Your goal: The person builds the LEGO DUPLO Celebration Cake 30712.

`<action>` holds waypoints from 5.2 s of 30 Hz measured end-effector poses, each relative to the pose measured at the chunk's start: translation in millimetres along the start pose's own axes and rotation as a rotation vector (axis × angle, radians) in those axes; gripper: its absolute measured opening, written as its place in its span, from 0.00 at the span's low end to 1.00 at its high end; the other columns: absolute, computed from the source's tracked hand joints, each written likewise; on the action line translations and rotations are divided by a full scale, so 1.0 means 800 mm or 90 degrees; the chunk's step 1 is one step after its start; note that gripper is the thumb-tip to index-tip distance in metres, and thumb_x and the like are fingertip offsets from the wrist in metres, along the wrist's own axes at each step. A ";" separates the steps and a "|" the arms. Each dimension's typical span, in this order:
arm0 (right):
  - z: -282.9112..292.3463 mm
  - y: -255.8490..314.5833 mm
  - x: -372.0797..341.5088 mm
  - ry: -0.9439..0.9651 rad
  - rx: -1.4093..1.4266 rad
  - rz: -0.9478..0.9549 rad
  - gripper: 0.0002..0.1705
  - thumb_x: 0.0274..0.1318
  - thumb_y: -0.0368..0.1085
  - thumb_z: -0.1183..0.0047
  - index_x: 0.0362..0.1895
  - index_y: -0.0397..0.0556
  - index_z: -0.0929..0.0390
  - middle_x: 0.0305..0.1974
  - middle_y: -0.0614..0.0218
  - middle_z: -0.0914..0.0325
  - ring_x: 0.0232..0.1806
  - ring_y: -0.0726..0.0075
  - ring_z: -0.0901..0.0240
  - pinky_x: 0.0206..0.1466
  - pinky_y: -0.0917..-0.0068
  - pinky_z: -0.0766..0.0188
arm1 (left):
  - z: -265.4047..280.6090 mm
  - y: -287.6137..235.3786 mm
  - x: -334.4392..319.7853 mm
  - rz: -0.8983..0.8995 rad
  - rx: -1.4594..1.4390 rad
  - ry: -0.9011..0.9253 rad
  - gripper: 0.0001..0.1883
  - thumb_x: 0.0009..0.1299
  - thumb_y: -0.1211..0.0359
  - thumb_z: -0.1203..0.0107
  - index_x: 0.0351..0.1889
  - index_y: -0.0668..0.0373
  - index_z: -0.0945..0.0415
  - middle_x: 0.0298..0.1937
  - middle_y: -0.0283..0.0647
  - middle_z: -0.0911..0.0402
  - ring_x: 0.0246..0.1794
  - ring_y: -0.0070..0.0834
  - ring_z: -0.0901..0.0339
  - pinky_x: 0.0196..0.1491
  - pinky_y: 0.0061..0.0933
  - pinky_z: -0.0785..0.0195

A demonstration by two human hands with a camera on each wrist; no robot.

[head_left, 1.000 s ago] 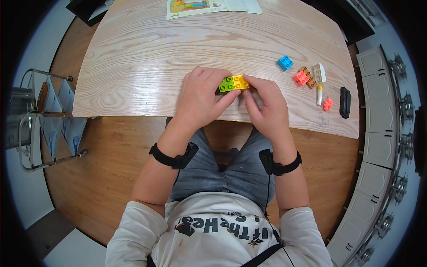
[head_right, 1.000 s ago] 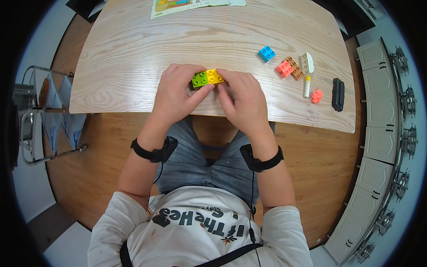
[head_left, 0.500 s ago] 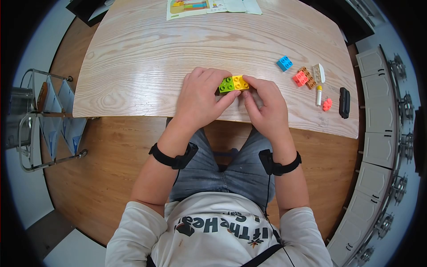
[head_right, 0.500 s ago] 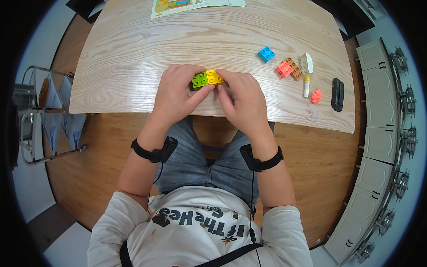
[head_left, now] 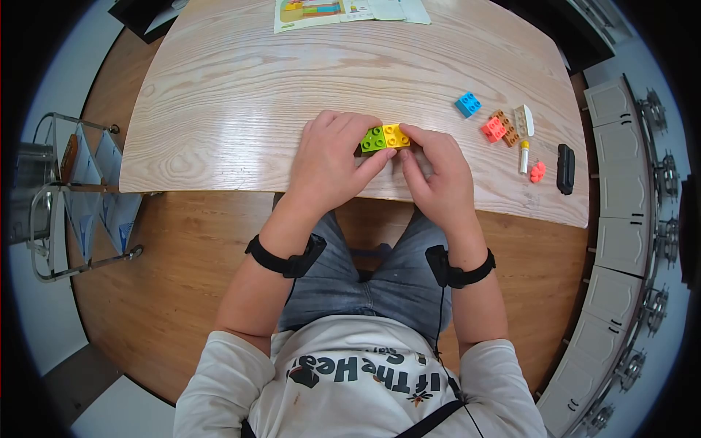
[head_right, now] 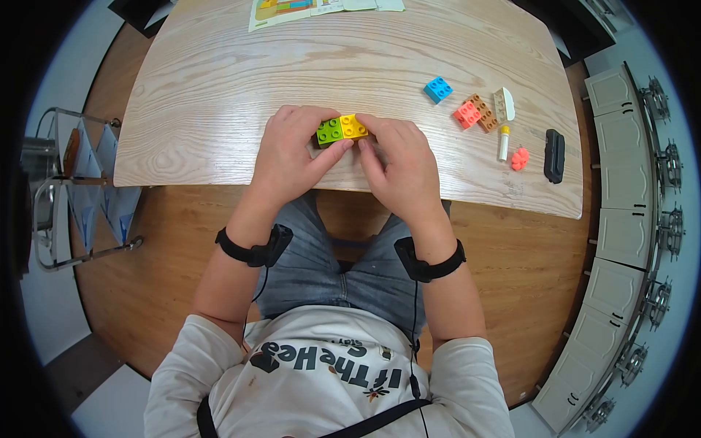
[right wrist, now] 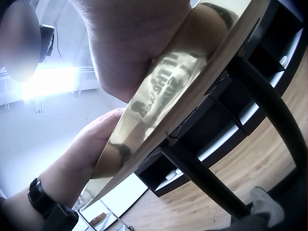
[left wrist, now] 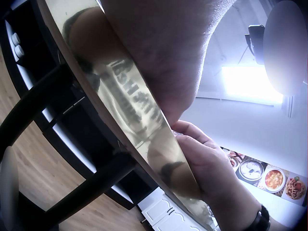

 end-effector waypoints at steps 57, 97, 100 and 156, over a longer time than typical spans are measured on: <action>0.001 -0.003 -0.001 -0.008 0.014 0.000 0.21 0.66 0.30 0.33 0.62 0.46 0.15 0.47 0.58 0.11 0.49 0.48 0.16 0.55 0.54 0.20 | 0.003 -0.003 0.003 0.005 0.014 0.019 0.19 0.70 0.60 0.24 0.55 0.58 0.13 0.49 0.43 0.10 0.51 0.47 0.18 0.58 0.45 0.26; 0.002 -0.003 -0.001 -0.004 0.013 0.003 0.21 0.65 0.30 0.33 0.62 0.46 0.15 0.47 0.57 0.11 0.49 0.47 0.16 0.56 0.54 0.20 | 0.000 -0.003 0.002 -0.007 0.010 0.005 0.19 0.71 0.62 0.25 0.55 0.58 0.13 0.50 0.43 0.10 0.51 0.47 0.18 0.58 0.45 0.25; 0.001 -0.004 -0.001 -0.010 0.007 0.004 0.21 0.65 0.30 0.34 0.62 0.46 0.15 0.48 0.57 0.11 0.49 0.47 0.16 0.56 0.54 0.21 | -0.001 -0.001 0.001 0.008 0.016 0.015 0.19 0.69 0.64 0.26 0.56 0.58 0.14 0.51 0.43 0.10 0.51 0.47 0.18 0.58 0.45 0.25; 0.000 -0.002 -0.007 -0.031 0.057 0.118 0.54 0.60 0.46 0.23 0.87 0.51 0.34 0.87 0.43 0.39 0.75 0.37 0.25 0.76 0.49 0.28 | 0.001 0.001 -0.001 0.048 -0.022 0.033 0.33 0.66 0.60 0.21 0.69 0.55 0.19 0.52 0.41 0.07 0.52 0.47 0.16 0.58 0.48 0.24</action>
Point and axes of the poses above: each hand's wrist, its own x-axis towards the middle knuckle, its own z-axis out of the back of the hand, y = z × x, the point moved 3 cm from there along x, towards the middle knuckle
